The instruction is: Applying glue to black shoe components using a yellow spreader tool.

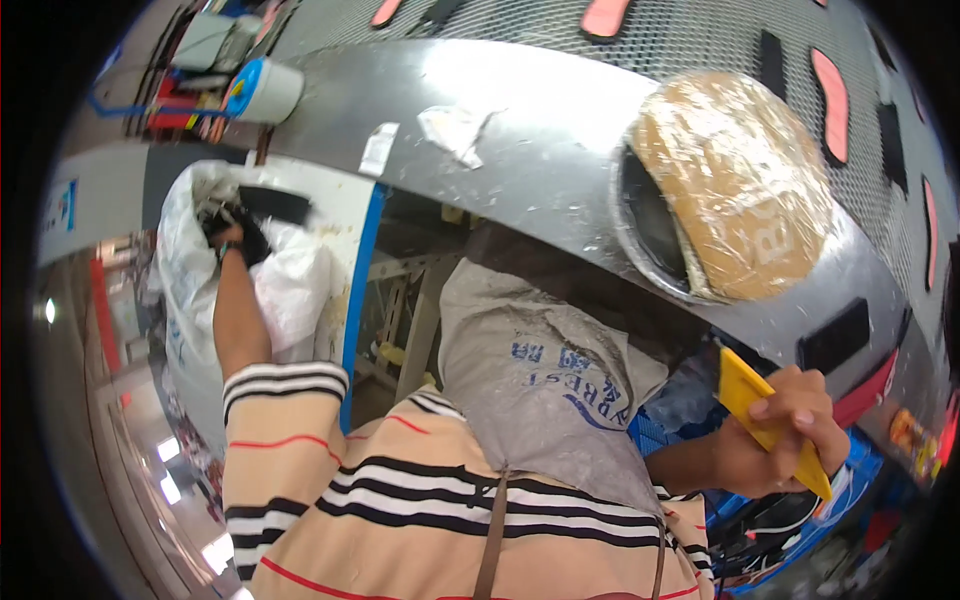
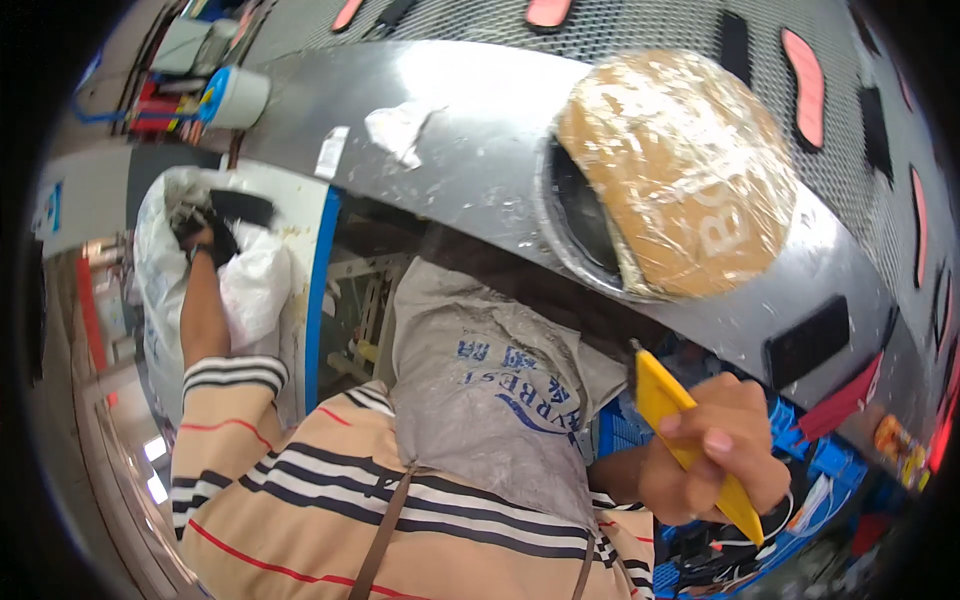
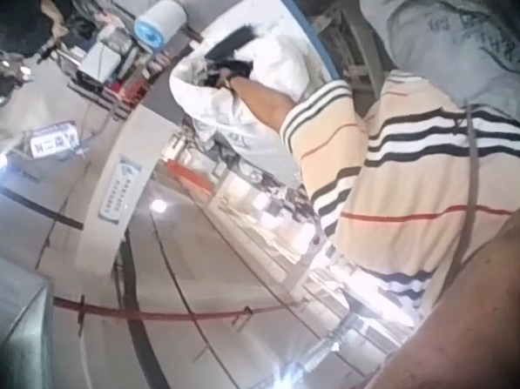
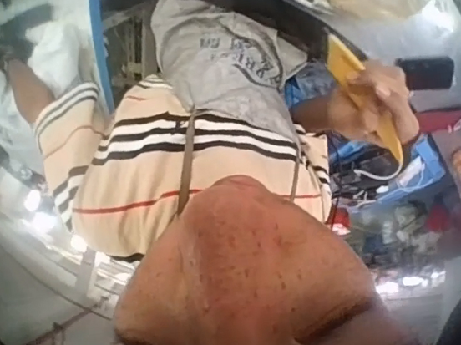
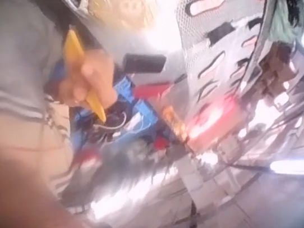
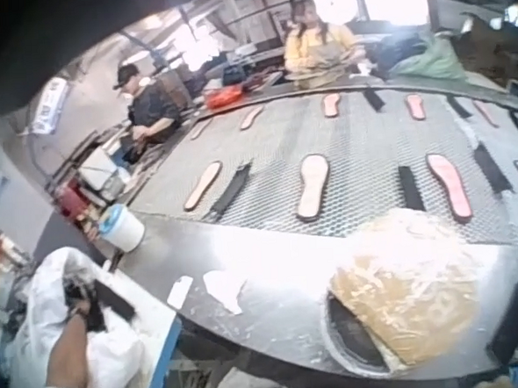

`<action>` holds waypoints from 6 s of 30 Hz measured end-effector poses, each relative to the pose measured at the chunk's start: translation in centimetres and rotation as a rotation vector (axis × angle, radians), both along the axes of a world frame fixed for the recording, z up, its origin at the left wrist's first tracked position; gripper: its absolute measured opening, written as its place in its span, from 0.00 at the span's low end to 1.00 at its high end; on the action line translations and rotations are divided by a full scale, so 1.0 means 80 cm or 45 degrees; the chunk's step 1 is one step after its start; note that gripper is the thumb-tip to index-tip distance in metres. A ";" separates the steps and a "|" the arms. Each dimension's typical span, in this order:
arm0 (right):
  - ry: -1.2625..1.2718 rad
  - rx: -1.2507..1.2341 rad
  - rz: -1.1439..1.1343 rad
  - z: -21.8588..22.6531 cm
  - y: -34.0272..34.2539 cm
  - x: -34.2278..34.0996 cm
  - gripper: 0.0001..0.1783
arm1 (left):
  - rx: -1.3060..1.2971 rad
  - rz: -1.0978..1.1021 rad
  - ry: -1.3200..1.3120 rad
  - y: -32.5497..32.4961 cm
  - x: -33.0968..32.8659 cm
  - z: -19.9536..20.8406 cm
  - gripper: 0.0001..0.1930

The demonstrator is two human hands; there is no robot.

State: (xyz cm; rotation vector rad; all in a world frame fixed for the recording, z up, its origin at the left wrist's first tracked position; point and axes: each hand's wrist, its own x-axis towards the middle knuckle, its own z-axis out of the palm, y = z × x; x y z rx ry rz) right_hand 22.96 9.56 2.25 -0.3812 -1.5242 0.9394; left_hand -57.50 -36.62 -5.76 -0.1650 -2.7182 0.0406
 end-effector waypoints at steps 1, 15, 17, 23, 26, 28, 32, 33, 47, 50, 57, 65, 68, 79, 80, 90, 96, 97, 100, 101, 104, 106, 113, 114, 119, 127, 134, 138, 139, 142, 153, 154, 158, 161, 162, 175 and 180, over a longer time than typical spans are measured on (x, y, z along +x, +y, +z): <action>0.016 -0.007 -0.009 -0.001 -0.002 0.001 0.12 | -0.012 -0.005 -0.020 0.004 0.000 -0.002 0.40; 0.108 -0.214 -0.012 -0.032 0.001 0.016 0.10 | -0.344 0.268 -0.110 0.033 0.067 0.042 0.36; 0.057 -0.200 0.025 -0.031 0.002 0.001 0.08 | -0.442 0.044 -0.224 0.092 0.139 0.018 0.28; 0.167 -0.169 0.131 -0.026 0.018 0.005 0.10 | -0.631 -0.278 -0.062 0.121 0.204 0.050 0.40; 0.095 -0.157 0.176 -0.031 0.019 0.003 0.12 | -0.532 -0.591 -0.147 0.228 0.270 0.042 0.39; 0.088 -0.159 0.117 -0.028 0.013 0.000 0.13 | -0.440 -0.828 -0.183 0.293 0.297 0.030 0.40; 0.103 -0.200 0.141 -0.019 0.002 -0.004 0.12 | -0.565 -0.741 -0.010 0.315 0.292 -0.001 0.34; 0.106 -0.217 0.129 -0.018 -0.002 -0.005 0.12 | -0.485 -0.727 -0.074 0.308 0.283 0.001 0.34; -0.071 -0.339 -0.010 -0.005 -0.009 -0.032 0.14 | -0.279 -0.369 -0.567 0.291 0.441 0.050 0.32; -0.313 -0.300 -0.139 -0.010 -0.002 -0.036 0.10 | -0.003 -0.442 -0.556 0.285 0.436 0.026 0.32; -0.464 -0.550 -0.019 -0.019 0.007 -0.052 0.07 | 0.659 -0.550 -1.114 0.267 0.525 0.068 0.18; -0.668 -0.224 -0.161 -0.041 0.020 -0.071 0.07 | 1.800 -0.673 -1.500 0.302 0.587 0.084 0.24; -0.725 -0.118 -0.150 -0.048 0.021 -0.078 0.07 | 2.362 -0.955 -2.099 0.344 0.625 0.074 0.27; -0.782 -0.152 -0.096 -0.044 0.020 -0.088 0.08 | 1.813 -0.815 -1.762 0.397 0.674 0.061 0.19; -0.783 -0.150 -0.097 -0.045 0.020 -0.089 0.08 | 1.759 -0.892 -1.702 0.400 0.676 0.061 0.18; -0.695 -0.281 -0.173 -0.042 0.022 -0.094 0.06 | 1.775 -1.007 -1.390 0.413 0.676 0.045 0.19; -0.275 -0.993 0.072 -0.015 0.010 -0.096 0.08 | 1.769 -0.956 -1.410 0.427 0.690 0.066 0.18; -0.236 -0.916 0.078 -0.012 0.004 -0.100 0.08 | 1.766 -0.961 -1.414 0.429 0.692 0.066 0.18; -0.225 -0.660 0.067 -0.026 0.001 -0.109 0.07 | 1.754 -0.997 -1.388 0.430 0.697 0.069 0.17; -0.256 -0.480 0.050 -0.032 0.001 -0.110 0.07 | 1.727 -1.028 -1.396 0.430 0.699 0.071 0.17; -0.461 -0.195 0.018 -0.028 -0.004 -0.113 0.08 | 1.599 -1.141 -1.304 0.425 0.691 0.056 0.16; -0.491 -0.023 0.013 -0.028 0.000 -0.112 0.10 | 1.494 -1.222 -1.213 0.426 0.690 0.053 0.16; -0.574 0.138 0.312 -0.015 0.010 -0.096 0.13 | 1.411 -1.269 -1.084 0.434 0.691 0.053 0.15; -0.591 0.144 0.464 -0.012 0.017 -0.092 0.13 | 1.427 -1.219 -1.150 0.436 0.692 0.055 0.14; -0.506 0.186 0.186 -0.004 0.028 -0.091 0.12 | 1.656 -1.093 -1.313 0.449 0.711 0.072 0.15; -0.533 0.114 0.471 -0.009 0.020 -0.086 0.10 | 1.867 -0.975 -1.407 0.457 0.718 0.078 0.17; -0.275 0.039 0.161 -0.029 -0.013 -0.109 0.17 | 1.889 -1.043 -1.148 0.464 0.728 0.079 0.17; -0.164 0.058 -0.120 -0.033 -0.005 -0.099 0.15 | 1.895 -1.069 -1.049 0.462 0.732 0.076 0.16; -0.107 0.054 -0.045 -0.029 -0.010 -0.102 0.15 | 1.900 -1.072 -1.049 0.461 0.732 0.074 0.16; -0.236 0.059 0.109 -0.024 -0.016 -0.109 0.13 | 1.876 -1.157 -0.984 0.458 0.729 0.072 0.17; -0.299 0.072 0.028 -0.026 0.006 -0.108 0.15 | 1.857 -1.146 -1.156 0.439 0.718 0.073 0.16; -0.218 -0.053 -0.104 -0.026 0.000 -0.102 0.15 | 1.842 -1.118 -1.190 0.438 0.717 0.071 0.16; -0.023 0.112 -0.013 -0.006 -0.017 -0.106 0.14 | 1.878 -1.131 -1.226 0.441 0.718 0.071 0.16; -0.249 0.082 -0.047 -0.021 0.000 -0.102 0.12 | 1.704 -1.257 -1.053 0.439 0.705 0.072 0.19; -0.330 0.014 -0.145 -0.034 0.008 -0.096 0.12 | 1.639 -1.303 -1.102 0.433 0.692 0.075 0.18; -0.608 0.010 0.275 -0.005 -0.029 -0.098 0.19 | -0.317 -1.914 -0.518 0.456 0.636 0.200 0.12; -0.630 0.035 0.483 -0.008 -0.030 -0.098 0.23 | -0.418 -1.994 -0.794 0.433 0.631 0.173 0.13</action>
